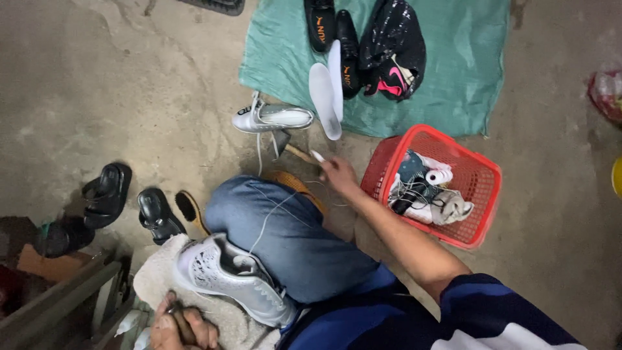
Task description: The person sits on the floor and sews a white shoe using a needle and thread. They hold the shoe steady with a cloth and repeatedly push the needle through the shoe's upper part to stitch it.
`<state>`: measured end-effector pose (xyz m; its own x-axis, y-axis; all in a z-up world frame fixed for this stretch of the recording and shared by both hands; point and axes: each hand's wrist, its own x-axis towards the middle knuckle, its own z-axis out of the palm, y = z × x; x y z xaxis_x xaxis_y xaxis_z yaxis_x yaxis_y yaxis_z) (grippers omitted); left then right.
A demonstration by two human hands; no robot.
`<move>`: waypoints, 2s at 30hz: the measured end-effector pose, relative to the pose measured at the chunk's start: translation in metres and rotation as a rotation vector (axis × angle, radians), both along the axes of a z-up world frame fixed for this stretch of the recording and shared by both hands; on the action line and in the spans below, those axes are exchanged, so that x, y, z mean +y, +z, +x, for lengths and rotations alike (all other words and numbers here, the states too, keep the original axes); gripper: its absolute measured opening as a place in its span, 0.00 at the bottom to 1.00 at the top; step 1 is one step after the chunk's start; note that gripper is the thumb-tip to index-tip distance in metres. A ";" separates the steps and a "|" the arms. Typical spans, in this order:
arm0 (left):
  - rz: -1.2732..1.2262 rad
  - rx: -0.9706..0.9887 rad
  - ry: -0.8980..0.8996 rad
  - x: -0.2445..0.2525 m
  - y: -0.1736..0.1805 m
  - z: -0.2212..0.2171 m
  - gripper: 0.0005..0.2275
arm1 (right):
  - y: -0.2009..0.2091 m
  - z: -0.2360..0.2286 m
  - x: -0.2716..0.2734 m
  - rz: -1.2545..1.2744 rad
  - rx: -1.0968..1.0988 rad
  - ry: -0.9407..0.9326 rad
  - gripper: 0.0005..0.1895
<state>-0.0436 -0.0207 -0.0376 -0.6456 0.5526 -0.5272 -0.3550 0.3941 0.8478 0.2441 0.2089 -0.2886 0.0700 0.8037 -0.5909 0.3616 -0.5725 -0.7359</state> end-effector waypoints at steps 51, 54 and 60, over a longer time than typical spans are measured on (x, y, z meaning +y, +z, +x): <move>-0.053 0.246 -0.015 -0.045 0.007 -0.004 0.03 | 0.242 -0.153 -0.090 0.041 0.052 0.920 0.15; 0.120 0.413 -0.031 -0.046 0.010 -0.025 0.20 | 0.242 -0.153 -0.091 0.082 0.145 0.931 0.15; -0.285 0.429 -0.152 -0.039 0.016 -0.030 0.04 | 0.246 -0.171 -0.100 -0.016 -0.004 0.831 0.27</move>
